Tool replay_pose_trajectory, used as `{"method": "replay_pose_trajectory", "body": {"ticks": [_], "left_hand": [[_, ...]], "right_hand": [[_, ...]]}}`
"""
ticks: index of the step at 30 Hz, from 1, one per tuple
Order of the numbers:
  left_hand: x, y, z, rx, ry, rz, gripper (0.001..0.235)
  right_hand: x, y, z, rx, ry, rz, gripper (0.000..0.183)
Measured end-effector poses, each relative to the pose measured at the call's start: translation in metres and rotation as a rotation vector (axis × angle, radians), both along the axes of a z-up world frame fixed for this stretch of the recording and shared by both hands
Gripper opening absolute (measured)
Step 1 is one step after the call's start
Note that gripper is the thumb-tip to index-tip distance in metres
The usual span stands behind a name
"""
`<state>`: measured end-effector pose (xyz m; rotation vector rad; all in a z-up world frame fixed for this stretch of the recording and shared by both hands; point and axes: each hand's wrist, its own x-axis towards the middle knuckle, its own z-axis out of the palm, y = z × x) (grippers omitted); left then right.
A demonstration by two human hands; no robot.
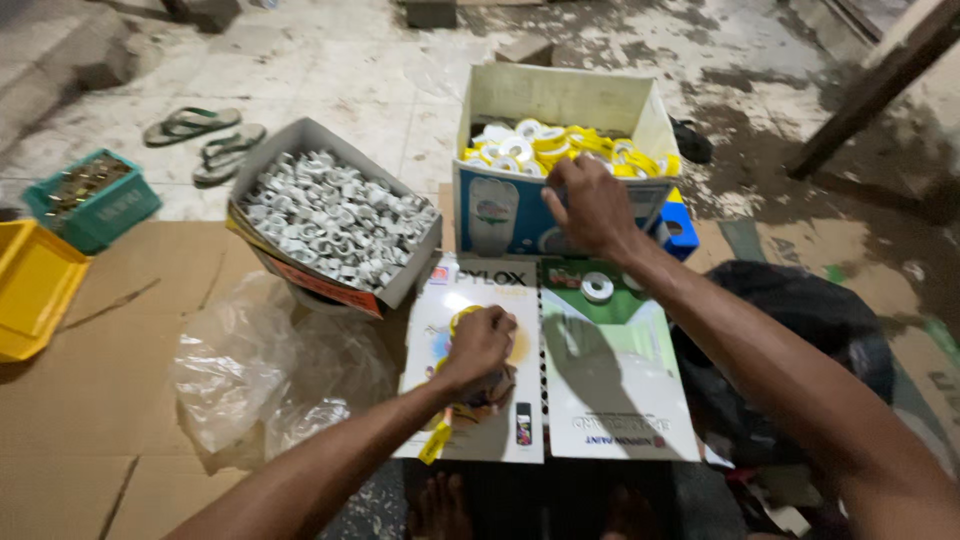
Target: The person sits on the floor and assembles small white plastic components with yellow rubber bands. They pick up a white plastic piece, wrap a yellow rubber band around it, and place the finished item into a nearby box. The process is repeated continuously with items from a pile on a cardboard box.
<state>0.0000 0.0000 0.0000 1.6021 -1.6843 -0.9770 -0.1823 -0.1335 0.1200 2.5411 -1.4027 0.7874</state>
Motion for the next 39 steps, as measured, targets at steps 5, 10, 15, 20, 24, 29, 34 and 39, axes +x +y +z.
{"method": "replay_pose_trajectory", "body": {"ticks": [5, 10, 15, 20, 24, 29, 34, 39], "left_hand": [[0.004, -0.004, 0.030, 0.001, 0.083, 0.106, 0.031], [0.007, -0.003, 0.059, -0.117, 0.176, 0.236, 0.039], [0.026, -0.009, 0.048, -0.007, -0.086, 0.343, 0.044], [0.037, -0.006, 0.029, 0.136, -0.197, 0.313, 0.055], [0.026, 0.021, 0.062, 0.174, -0.269, 0.117, 0.086], [0.026, 0.015, 0.033, 0.116, -0.249, 0.091, 0.054], [0.006, 0.014, 0.050, 0.090, 0.085, 0.181, 0.045], [-0.025, 0.024, 0.065, 0.285, 0.842, 0.208, 0.046]], "right_hand": [[-0.049, 0.039, -0.058, 0.117, 0.231, -0.044, 0.015], [-0.086, 0.051, -0.093, 0.228, 0.435, 0.086, 0.049], [-0.092, 0.045, -0.101, 0.468, 0.512, 0.078, 0.057], [-0.087, 0.053, -0.114, 0.526, 0.381, 0.041, 0.048], [-0.076, 0.075, -0.105, 0.655, 0.252, 0.018, 0.045], [-0.071, 0.083, -0.120, 0.752, -0.042, 0.078, 0.051], [-0.044, 0.117, -0.068, 0.874, -0.502, 0.172, 0.061], [-0.029, 0.130, -0.047, 0.686, -0.607, 0.319, 0.054]]}}
